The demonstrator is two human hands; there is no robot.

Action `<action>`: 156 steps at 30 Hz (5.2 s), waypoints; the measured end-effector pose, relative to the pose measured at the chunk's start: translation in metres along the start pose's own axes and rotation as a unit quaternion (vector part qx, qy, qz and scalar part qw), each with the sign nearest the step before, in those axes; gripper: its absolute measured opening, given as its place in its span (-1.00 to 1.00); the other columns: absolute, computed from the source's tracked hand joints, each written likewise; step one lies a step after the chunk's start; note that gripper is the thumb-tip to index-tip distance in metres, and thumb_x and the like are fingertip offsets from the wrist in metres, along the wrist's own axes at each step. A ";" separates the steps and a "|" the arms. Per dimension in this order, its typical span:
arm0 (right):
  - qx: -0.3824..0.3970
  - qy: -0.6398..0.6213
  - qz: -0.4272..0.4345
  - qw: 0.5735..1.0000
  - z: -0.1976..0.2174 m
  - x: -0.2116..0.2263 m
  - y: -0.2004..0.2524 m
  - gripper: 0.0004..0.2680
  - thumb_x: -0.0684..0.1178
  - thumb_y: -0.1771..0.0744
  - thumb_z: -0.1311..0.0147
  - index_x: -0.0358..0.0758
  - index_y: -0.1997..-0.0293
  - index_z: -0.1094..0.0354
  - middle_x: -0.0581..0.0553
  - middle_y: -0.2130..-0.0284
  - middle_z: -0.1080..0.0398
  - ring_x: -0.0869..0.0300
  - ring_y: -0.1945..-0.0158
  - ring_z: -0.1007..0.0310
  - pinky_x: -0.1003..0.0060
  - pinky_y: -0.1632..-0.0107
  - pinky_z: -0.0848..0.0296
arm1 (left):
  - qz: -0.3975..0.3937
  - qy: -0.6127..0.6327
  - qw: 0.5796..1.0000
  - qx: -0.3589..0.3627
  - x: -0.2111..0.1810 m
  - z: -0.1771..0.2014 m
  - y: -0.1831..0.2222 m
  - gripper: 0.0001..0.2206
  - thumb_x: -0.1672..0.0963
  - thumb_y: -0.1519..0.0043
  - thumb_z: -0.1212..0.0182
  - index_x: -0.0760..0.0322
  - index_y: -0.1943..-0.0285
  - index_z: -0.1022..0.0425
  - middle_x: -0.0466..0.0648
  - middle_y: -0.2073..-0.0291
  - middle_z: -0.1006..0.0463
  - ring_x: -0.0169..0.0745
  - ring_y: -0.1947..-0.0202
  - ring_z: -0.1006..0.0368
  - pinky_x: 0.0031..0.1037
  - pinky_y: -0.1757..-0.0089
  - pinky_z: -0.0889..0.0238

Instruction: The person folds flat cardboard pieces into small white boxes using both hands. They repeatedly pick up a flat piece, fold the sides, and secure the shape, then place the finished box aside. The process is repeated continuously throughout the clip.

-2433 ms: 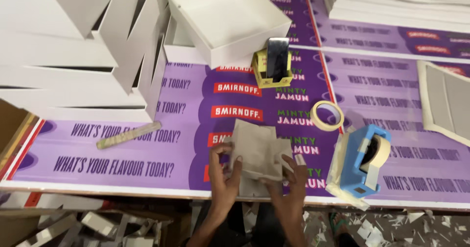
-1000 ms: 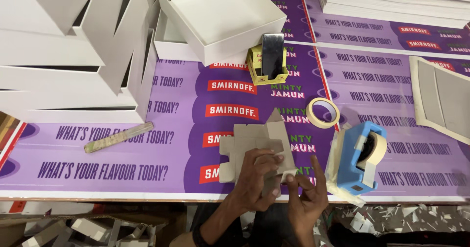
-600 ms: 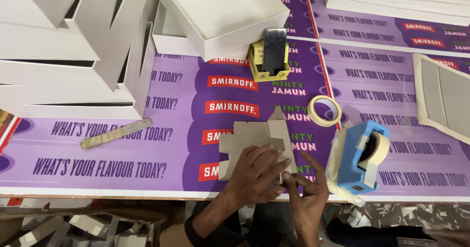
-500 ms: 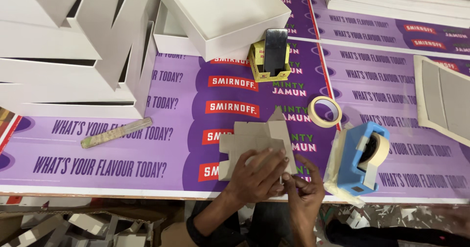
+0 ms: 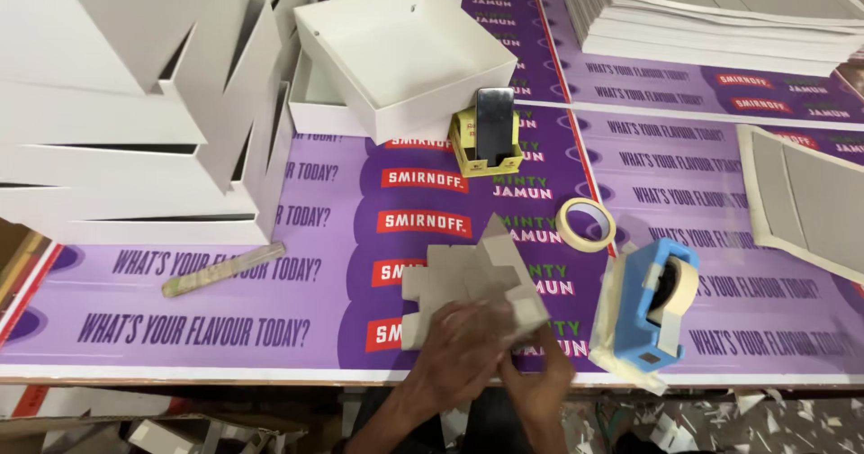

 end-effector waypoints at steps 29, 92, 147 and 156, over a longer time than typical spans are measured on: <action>0.134 -0.346 -0.034 0.928 -0.016 0.055 -0.015 -0.88 -0.20 -0.39 -0.10 -0.42 0.03 -0.49 -0.10 0.32 -0.53 0.28 0.27 -0.43 0.38 0.17 -0.39 | 0.172 0.026 0.980 -0.094 0.017 -0.006 0.001 -0.49 0.08 -0.22 -0.41 0.15 -0.35 -0.34 0.17 -0.43 -0.15 0.26 -0.49 -0.10 -0.06 -0.32 -0.24; -0.172 -0.033 -0.037 0.984 0.212 -0.089 -0.009 -0.74 -0.09 -0.35 -0.16 -0.37 -0.12 -0.35 -0.31 -0.16 -0.40 -0.01 -0.22 -0.37 0.04 -0.22 -0.36 | 0.122 0.068 0.989 -0.053 0.020 -0.002 0.011 -0.80 0.11 -0.29 -0.23 0.24 -0.03 -0.62 0.01 -0.21 -0.53 0.21 -0.37 -0.31 -0.06 -0.29 -0.26; -0.003 -0.321 0.002 0.947 0.035 0.107 -0.010 -0.32 -0.41 -0.27 -0.18 -0.20 -0.48 0.29 -0.55 -0.16 -0.44 0.40 0.37 -0.34 0.54 0.27 -0.36 | 0.004 0.064 0.991 0.115 0.024 -0.004 0.012 -0.27 -0.30 -0.27 0.04 0.07 -0.48 -0.34 0.05 -0.45 -0.31 0.18 -0.45 -0.21 0.01 -0.29 -0.26; -0.088 -0.267 0.024 0.959 0.046 0.117 0.002 -0.24 -0.42 -0.23 -0.23 -0.17 -0.51 0.33 -0.57 -0.23 -0.34 0.31 0.31 -0.49 0.49 0.19 -0.48 | -0.018 0.102 0.992 0.075 0.021 -0.001 0.014 -0.28 -0.30 -0.26 -0.10 -0.06 -0.50 -0.16 0.08 -0.50 -0.28 0.14 -0.49 -0.19 0.03 -0.28 -0.26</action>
Point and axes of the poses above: each hand's wrist, its own y-axis away from the middle knuckle, its own z-axis out of the back of the hand, x = y × z, the point moved 7 cm from there along -y, towards the middle knuckle
